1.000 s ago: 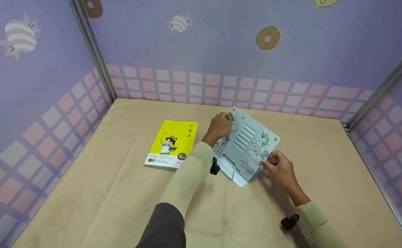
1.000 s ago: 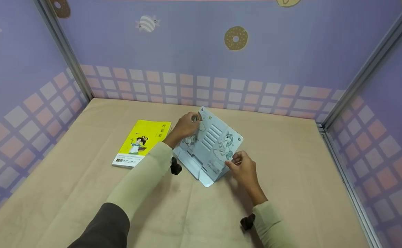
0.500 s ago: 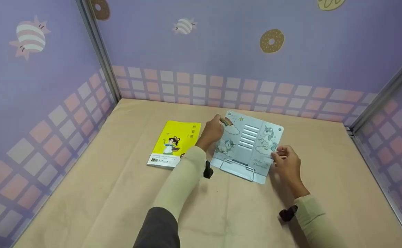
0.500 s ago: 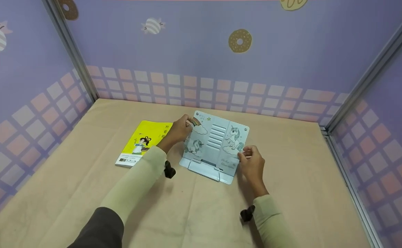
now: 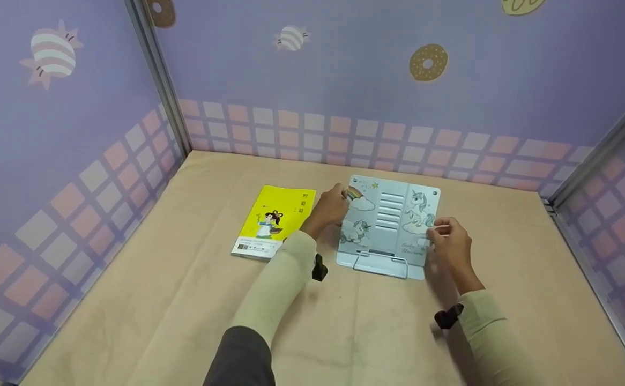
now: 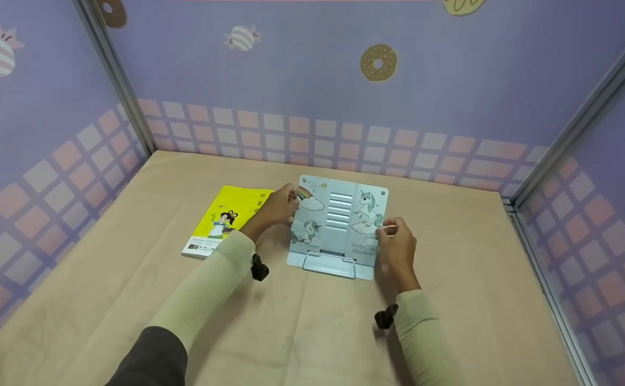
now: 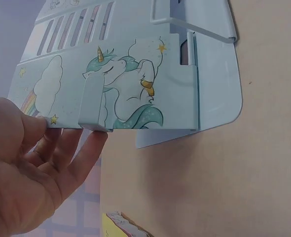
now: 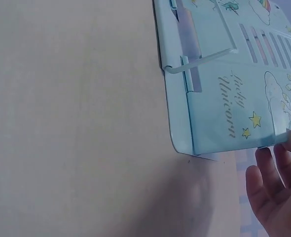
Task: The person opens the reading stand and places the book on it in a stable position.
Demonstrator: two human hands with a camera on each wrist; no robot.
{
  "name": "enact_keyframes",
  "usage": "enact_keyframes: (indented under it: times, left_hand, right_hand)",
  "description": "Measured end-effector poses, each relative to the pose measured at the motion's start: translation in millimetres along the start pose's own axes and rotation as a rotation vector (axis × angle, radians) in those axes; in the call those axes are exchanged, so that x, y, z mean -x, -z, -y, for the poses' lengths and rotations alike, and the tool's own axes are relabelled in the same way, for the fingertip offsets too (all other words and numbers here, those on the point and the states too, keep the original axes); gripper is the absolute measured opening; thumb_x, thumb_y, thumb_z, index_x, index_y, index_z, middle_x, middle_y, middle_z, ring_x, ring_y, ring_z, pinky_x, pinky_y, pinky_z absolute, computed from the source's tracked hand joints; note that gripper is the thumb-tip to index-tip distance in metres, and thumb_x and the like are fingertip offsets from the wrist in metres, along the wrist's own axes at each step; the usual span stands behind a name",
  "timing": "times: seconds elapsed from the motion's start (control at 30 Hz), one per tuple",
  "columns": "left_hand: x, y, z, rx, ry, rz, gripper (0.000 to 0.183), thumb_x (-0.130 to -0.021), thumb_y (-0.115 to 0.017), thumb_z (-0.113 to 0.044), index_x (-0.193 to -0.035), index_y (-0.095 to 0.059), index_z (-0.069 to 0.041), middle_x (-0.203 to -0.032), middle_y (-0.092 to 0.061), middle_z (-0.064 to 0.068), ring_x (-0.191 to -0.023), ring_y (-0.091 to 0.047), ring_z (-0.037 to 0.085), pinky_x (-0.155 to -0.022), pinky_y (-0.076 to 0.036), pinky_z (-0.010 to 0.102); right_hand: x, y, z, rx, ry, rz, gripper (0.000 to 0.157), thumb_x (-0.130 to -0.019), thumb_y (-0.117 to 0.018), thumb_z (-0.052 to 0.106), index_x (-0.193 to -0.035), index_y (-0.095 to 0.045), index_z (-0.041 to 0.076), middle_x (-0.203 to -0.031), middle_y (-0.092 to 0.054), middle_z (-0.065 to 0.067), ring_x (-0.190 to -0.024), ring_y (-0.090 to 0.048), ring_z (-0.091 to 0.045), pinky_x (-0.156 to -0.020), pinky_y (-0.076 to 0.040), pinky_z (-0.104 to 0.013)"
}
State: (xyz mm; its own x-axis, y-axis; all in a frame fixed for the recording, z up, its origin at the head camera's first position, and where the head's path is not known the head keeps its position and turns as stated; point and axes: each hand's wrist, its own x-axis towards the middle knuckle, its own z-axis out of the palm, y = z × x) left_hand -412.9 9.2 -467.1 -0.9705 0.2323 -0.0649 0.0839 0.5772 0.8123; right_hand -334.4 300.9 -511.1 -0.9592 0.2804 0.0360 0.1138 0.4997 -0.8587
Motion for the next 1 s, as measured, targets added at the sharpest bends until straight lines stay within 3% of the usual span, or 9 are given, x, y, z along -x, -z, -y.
enact_keyframes:
  times: [0.13, 0.3, 0.47, 0.6, 0.8, 0.9, 1.0]
  left_hand:
    - [-0.2, 2.3, 2.5, 0.012, 0.004, 0.006, 0.026, -0.107, -0.045, -0.024, -0.129, -0.048, -0.013, -0.126, -0.062, 0.009, -0.11, -0.06, 0.023, -0.095, -0.052, 0.038]
    - [-1.4, 13.9, 13.6, -0.017, -0.014, -0.024, 0.032, -0.105, -0.05, -0.028, -0.132, -0.052, -0.011, -0.129, -0.061, 0.009, -0.114, -0.058, 0.022, -0.102, -0.051, 0.038]
    - [3.1, 40.1, 33.9, -0.06, -0.023, -0.072, 0.036, -0.104, -0.05, -0.021, -0.135, -0.053, -0.004, -0.134, -0.057, 0.016, -0.121, -0.056, 0.029, -0.107, -0.047, 0.044]
    - [12.5, 67.0, 55.0, -0.102, 0.076, -0.135, 0.04, -0.103, -0.05, -0.021, -0.14, -0.052, -0.005, -0.139, -0.05, 0.017, -0.125, -0.052, 0.031, -0.108, -0.045, 0.046]
    - [30.7, 96.3, 78.4, -0.19, 0.238, -0.247, 0.047, -0.099, -0.051, -0.022, -0.144, -0.048, -0.005, -0.139, -0.044, 0.019, -0.123, -0.045, 0.034, -0.104, -0.045, 0.049]
    - [40.7, 106.0, 87.6, -0.211, 0.309, -0.257, 0.05, -0.099, -0.051, -0.021, -0.145, -0.045, -0.002, -0.135, -0.044, 0.022, -0.121, -0.045, 0.036, -0.105, -0.043, 0.05]
    - [50.9, 114.4, 96.3, -0.214, 0.389, -0.228, 0.051, -0.099, -0.051, -0.02, -0.146, -0.042, 0.0, -0.132, -0.045, 0.023, -0.121, -0.043, 0.038, -0.106, -0.041, 0.052]
  right_hand:
    - [0, -6.2, 6, -0.012, 0.042, -0.128, 0.03, -0.102, -0.055, 0.018, -0.128, -0.054, 0.004, -0.121, -0.06, -0.016, -0.109, -0.059, -0.029, -0.088, -0.049, -0.031]
    - [3, -23.8, 22, -0.089, 0.194, -0.342, 0.022, -0.097, -0.058, 0.011, -0.114, -0.06, -0.002, -0.111, -0.058, -0.017, -0.103, -0.058, -0.027, -0.086, -0.043, -0.029]
    - [10, -50.0, 47, -0.156, 0.337, -0.357, 0.015, -0.094, -0.062, 0.007, -0.107, -0.063, -0.002, -0.102, -0.06, -0.015, -0.091, -0.059, -0.019, -0.077, -0.044, -0.018]
    - [22, -78.4, 69, -0.195, 0.388, -0.22, 0.017, -0.095, -0.063, 0.007, -0.11, -0.063, -0.002, -0.1, -0.064, -0.012, -0.091, -0.061, -0.018, -0.077, -0.047, -0.016]
    - [46, -119.7, 95, -0.178, 0.399, 0.116, 0.026, -0.098, -0.063, 0.012, -0.122, -0.062, 0.001, -0.109, -0.069, -0.011, -0.1, -0.066, -0.021, -0.087, -0.054, -0.03]
    - [55, -139.5, 104, -0.181, 0.334, 0.271, 0.029, -0.099, -0.062, 0.015, -0.127, -0.061, 0.004, -0.116, -0.069, -0.013, -0.103, -0.067, -0.022, -0.09, -0.056, -0.034]
    - [61, -158.2, 110, -0.226, 0.194, 0.403, 0.036, -0.101, -0.06, 0.019, -0.134, -0.058, 0.005, -0.125, -0.067, -0.016, -0.108, -0.067, -0.024, -0.093, -0.057, -0.036]
